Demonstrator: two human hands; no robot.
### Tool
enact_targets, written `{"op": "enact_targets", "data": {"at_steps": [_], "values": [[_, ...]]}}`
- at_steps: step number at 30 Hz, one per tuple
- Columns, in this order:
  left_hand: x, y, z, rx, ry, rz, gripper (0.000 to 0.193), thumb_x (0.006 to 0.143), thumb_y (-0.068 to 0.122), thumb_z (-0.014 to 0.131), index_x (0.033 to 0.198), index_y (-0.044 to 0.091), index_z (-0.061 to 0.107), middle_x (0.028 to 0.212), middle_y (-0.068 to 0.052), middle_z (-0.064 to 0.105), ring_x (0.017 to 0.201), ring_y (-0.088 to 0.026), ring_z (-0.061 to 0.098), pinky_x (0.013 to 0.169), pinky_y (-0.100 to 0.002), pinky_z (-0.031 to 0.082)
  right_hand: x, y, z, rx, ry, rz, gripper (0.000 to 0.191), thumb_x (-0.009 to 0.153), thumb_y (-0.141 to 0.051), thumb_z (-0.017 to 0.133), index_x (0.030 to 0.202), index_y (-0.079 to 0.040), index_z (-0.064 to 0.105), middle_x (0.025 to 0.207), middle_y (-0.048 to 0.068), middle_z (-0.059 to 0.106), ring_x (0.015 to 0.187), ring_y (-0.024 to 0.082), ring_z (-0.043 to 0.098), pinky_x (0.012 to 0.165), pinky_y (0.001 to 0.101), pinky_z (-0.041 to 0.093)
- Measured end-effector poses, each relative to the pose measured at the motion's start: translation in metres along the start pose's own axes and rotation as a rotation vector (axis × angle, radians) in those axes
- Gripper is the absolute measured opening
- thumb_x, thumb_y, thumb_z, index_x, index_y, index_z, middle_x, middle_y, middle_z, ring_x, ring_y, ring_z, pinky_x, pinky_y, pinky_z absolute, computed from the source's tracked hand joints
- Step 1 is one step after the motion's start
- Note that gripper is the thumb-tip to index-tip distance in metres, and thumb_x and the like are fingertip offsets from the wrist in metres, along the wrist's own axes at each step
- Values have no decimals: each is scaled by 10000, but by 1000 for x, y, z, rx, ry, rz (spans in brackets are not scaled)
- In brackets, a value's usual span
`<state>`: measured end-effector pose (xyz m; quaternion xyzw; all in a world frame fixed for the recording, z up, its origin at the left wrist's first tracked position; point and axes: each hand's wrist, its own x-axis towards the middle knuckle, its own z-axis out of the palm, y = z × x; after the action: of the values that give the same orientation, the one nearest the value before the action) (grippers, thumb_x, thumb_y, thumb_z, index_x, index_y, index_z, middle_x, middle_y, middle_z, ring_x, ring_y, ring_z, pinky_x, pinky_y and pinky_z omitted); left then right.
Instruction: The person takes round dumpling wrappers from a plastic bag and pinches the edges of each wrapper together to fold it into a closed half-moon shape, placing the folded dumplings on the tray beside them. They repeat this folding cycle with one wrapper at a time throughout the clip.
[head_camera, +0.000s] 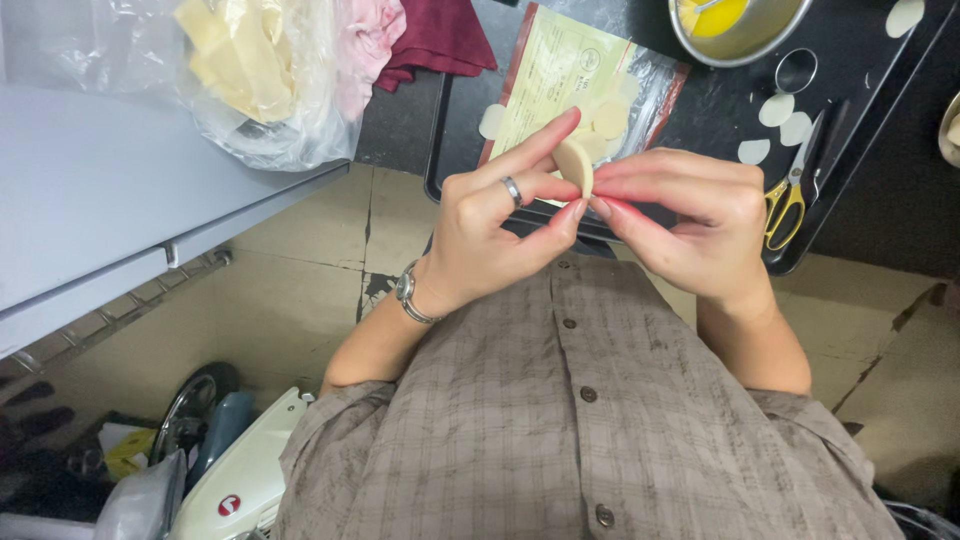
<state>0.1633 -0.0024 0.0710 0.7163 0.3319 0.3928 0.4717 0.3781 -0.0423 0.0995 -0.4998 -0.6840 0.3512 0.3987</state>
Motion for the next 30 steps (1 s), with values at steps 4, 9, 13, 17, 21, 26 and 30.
{"op": "enact_targets", "data": {"at_steps": [4, 9, 13, 17, 21, 26, 30], "values": [[0, 9, -1, 38, 2, 43, 111, 929, 51, 797, 972, 4, 706, 1447, -187, 592, 909, -170, 769, 768, -246, 628, 2, -6, -3, -28, -7, -32, 133, 889, 78, 784, 1011, 57, 736, 1034, 158, 744, 906, 231, 757, 791, 264, 602], [-1, 16, -7, 139, -29, 103, 113, 927, 58, 796, 964, 31, 693, 1448, -195, 576, 893, -215, 765, 741, -258, 609, 2, -12, -4, -82, -19, -57, 141, 877, 74, 788, 1006, 56, 736, 1023, 155, 745, 892, 235, 758, 771, 268, 600], [-1, 19, -7, 162, -38, 95, 113, 907, 44, 789, 941, 38, 681, 1436, -206, 585, 864, -216, 763, 716, -265, 598, 0, -17, -2, -121, 1, -63, 132, 881, 74, 791, 995, 56, 727, 993, 147, 741, 875, 234, 753, 757, 275, 592], [0, 19, -5, 144, -24, 105, 124, 903, 46, 786, 936, 36, 667, 1442, -198, 582, 857, -212, 765, 728, -263, 606, -1, -18, -1, -117, 14, -58, 134, 880, 70, 790, 996, 56, 723, 981, 147, 737, 868, 231, 750, 754, 276, 591], [-1, 19, -6, 75, -40, 71, 117, 900, 43, 786, 926, 28, 673, 1437, -199, 591, 844, -193, 767, 708, -248, 611, -3, -18, -3, -69, 0, -24, 133, 882, 73, 778, 1002, 57, 723, 989, 145, 739, 863, 219, 750, 754, 268, 591], [-1, 18, -7, 51, -38, 79, 115, 907, 46, 785, 954, 25, 683, 1448, -193, 586, 870, -186, 763, 728, -250, 619, -4, -15, -4, 42, -10, 11, 145, 876, 76, 760, 1014, 62, 719, 1018, 156, 740, 869, 217, 749, 764, 259, 596], [-2, 18, -6, 53, -32, 80, 124, 910, 43, 789, 948, 21, 673, 1452, -194, 584, 876, -189, 764, 735, -251, 621, -5, -15, -5, 59, -18, 6, 179, 859, 66, 787, 1025, 63, 720, 1029, 168, 737, 882, 225, 746, 776, 263, 593]]}}
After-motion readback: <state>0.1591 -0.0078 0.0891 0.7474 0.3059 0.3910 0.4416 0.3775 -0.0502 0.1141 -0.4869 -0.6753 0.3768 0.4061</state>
